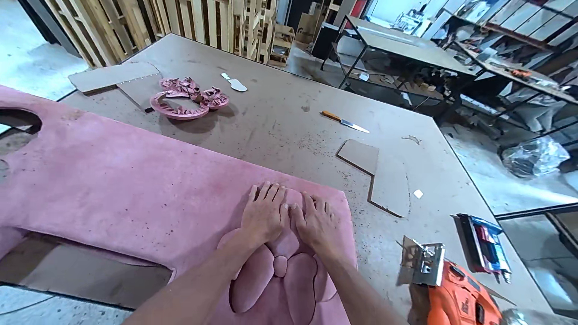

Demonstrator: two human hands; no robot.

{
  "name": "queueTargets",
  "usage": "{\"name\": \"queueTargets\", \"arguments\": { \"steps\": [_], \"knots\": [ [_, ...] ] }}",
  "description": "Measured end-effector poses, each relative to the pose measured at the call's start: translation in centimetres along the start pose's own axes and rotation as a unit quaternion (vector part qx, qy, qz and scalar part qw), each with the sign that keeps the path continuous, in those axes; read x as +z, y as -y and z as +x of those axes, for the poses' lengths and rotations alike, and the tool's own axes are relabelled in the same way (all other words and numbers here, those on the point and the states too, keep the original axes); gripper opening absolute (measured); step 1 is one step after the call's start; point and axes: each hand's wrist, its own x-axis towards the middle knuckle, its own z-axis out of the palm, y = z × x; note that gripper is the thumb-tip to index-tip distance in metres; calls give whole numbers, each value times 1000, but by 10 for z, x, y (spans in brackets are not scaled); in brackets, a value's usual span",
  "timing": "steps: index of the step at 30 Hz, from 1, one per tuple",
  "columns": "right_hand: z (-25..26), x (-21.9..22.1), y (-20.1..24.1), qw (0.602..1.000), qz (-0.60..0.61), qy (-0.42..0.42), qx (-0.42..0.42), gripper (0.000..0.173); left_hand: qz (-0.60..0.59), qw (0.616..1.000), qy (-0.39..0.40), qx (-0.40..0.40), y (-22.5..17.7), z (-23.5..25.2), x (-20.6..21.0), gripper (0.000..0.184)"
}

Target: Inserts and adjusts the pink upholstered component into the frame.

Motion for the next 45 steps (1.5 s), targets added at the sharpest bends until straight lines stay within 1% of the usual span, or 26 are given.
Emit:
{"name": "queueTargets", "arguments": {
  "steps": [6,9,14,17,20,22,24,26,28,29,30,31,32,33,35,36,37,39,40,41,42,43,44,45],
  "knots": [
    [-7,5,-1,998,6,-50,-31,68,20,999,-23,15,2,1,9,60],
    [-10,4,-1,999,8,-39,-23,65,16,999,-40,26,3,-2,13,60],
    [-6,7,2,1000,-1,-14,-3,61,18,999,-29,27,3,-3,13,60],
    [4,13,0,1000,-6,-11,0,60,15,999,-27,26,4,3,14,59],
    [2,14,-1,1000,-13,-13,-3,60,14,999,-20,31,3,1,12,59],
    [1,10,2,1000,-18,-3,-5,60,5,1000,-8,20,-1,0,6,59],
    [-4,9,1,1000,-20,-3,-14,61,-4,1000,1,-7,-15,-8,5,58],
    [0,-1,1,1000,7,22,-12,60,-3,1000,23,-20,-23,-10,0,56],
    [10,-29,-5,995,87,54,-11,54,-2,999,33,-18,-24,-8,1,56],
    [13,-46,-7,989,146,34,-12,49,3,999,32,-18,-24,-9,3,56],
    [16,-61,-6,972,231,-31,-16,43,10,1000,20,-15,-23,-9,6,56],
    [22,-67,-2,929,351,-120,-25,42,17,1000,5,-13,-23,-8,8,56],
    [28,-66,4,865,467,-178,-34,46,19,1000,2,-16,-22,-6,10,56],
    [31,-56,9,806,558,-192,-46,50,14,1000,5,-18,-22,-6,10,56],
    [30,-19,10,740,649,-171,-50,48,-6,999,34,-23,-23,-8,7,56],
    [35,-15,10,716,676,-164,-57,46,-8,999,37,-24,-23,-7,7,56],
    [42,-28,9,704,687,-157,-90,46,-6,1000,20,-21,-21,-5,8,56],
    [46,-74,6,682,693,-168,-165,46,26,999,-18,-7,-21,-9,14,56],
    [46,-93,8,664,701,-181,-187,46,32,999,4,-14,-22,-8,11,57],
    [45,-96,8,651,708,-191,-195,46,31,999,18,-18,-23,-7,9,57],
    [45,-80,2,654,706,-193,-194,47,26,999,20,-20,-23,-7,8,57],
    [46,-49,-7,662,699,-193,-189,48,14,999,28,-25,-23,-7,8,57],
    [45,-23,-15,658,708,-188,-172,47,7,999,30,-24,-23,-9,7,57],
    [47,-19,-20,660,717,-168,-150,47,3,999,25,-24,-23,-7,7,57]
  ]
}}
